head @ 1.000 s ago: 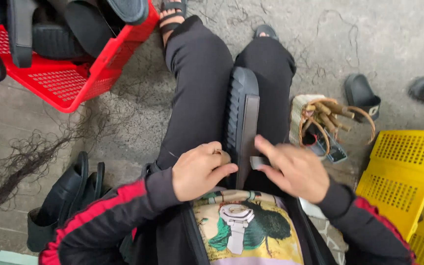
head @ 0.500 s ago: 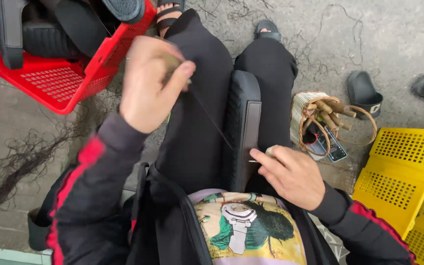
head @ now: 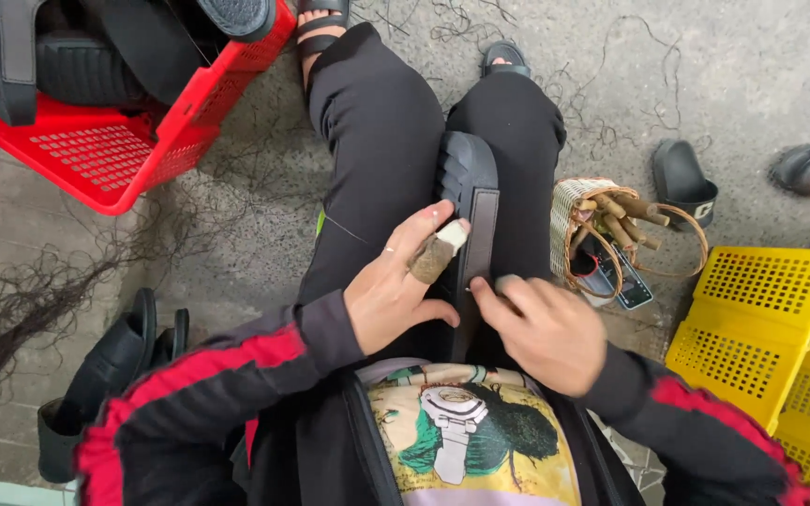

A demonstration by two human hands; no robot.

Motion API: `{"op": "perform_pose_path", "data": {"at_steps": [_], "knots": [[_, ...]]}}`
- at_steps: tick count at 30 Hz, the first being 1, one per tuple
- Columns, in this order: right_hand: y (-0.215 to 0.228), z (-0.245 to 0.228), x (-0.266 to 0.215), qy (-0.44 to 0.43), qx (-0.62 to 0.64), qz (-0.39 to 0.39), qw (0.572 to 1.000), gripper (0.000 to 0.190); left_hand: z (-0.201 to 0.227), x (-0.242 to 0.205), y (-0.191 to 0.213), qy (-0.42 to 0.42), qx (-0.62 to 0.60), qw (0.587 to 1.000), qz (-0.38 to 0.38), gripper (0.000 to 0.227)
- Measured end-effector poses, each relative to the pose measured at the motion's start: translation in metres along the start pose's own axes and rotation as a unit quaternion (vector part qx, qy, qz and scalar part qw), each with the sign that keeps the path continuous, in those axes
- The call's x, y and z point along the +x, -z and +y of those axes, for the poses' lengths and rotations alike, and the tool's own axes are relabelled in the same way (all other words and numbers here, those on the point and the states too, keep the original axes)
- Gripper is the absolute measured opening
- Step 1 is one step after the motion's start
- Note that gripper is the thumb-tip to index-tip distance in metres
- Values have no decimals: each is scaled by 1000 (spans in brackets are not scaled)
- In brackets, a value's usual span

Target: Hand-sewing the sole of a slipper using a needle and thread while sitting on the floor.

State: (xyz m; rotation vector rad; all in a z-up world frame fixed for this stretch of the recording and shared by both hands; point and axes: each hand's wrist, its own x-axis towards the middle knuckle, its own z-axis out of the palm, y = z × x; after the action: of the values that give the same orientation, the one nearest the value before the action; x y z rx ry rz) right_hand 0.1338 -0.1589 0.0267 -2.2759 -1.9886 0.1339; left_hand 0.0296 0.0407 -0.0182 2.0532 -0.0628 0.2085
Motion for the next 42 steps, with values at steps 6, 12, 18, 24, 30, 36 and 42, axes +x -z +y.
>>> {"op": "perform_pose_path", "data": {"at_steps": [6,12,18,24,30,36,42], "knots": [[-23,-7,2,-24,48,17,998,28,-3,-14,-5,-29,92,994,44,94],[-23,-7,0,-19,79,33,996,24,31,-27,25,226,-486,844,-1,21],[-7,-7,10,-34,93,106,989,31,0,-30,-12,273,-183,944,12,20],[57,23,-8,-54,-80,-158,983,50,35,-9,1,104,-43,993,37,47],[27,13,-16,-89,170,-94,977,22,40,-7,-5,-90,96,989,63,14],[13,8,-16,-187,232,-50,953,19,39,-10,-5,-103,120,983,89,14],[17,1,-14,-168,182,1,969,10,40,-6,1,-160,106,979,67,7]]}}
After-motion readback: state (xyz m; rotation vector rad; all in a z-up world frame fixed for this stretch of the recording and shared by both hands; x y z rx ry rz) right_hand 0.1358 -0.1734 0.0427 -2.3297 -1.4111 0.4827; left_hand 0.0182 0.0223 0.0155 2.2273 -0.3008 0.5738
